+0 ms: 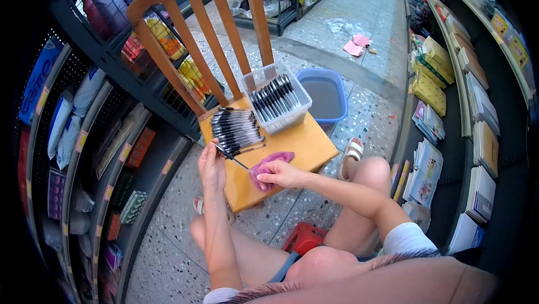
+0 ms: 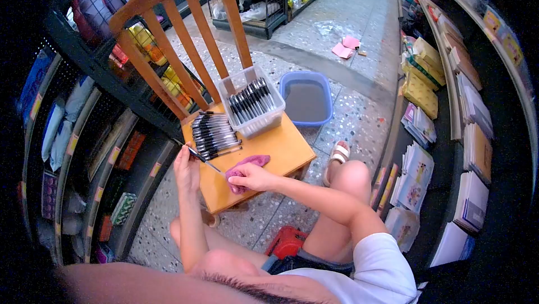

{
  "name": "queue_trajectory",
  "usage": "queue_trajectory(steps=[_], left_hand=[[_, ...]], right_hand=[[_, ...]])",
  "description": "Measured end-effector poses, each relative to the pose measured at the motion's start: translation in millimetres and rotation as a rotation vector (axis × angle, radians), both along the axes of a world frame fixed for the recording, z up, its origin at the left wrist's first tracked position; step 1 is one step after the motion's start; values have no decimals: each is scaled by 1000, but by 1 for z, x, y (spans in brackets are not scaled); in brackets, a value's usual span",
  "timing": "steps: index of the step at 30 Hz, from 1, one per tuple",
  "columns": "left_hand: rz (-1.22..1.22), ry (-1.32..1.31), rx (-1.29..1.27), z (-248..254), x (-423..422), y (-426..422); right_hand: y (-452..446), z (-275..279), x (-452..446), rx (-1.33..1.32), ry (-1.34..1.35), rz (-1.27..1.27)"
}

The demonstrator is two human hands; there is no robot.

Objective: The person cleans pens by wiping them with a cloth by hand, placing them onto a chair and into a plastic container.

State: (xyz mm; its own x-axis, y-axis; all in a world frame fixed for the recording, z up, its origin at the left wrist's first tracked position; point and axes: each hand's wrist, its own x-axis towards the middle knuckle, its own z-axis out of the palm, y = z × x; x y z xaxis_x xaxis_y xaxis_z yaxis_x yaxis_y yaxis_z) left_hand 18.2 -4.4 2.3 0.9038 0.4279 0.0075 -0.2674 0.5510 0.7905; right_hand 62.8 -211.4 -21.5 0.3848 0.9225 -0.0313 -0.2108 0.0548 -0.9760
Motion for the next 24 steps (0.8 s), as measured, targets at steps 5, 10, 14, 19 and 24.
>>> queue_trajectory(steps=[5, 10, 14, 19, 24], left_hand=[[-60, -16, -37, -3, 2, 1], [-72, -17, -80, -9, 8, 2], [-59, -29, -109, -5, 10, -2], [-54, -51, -166, -11, 12, 3], [54, -9, -51, -9, 14, 3]], right_hand=[[0, -3, -2, 40, 70, -4], [0, -6, 1, 45, 135, 2], [-2, 4, 3, 5, 152, 2], [-1, 4, 5, -5, 165, -49], [-1, -1, 13, -72, -72, -226]])
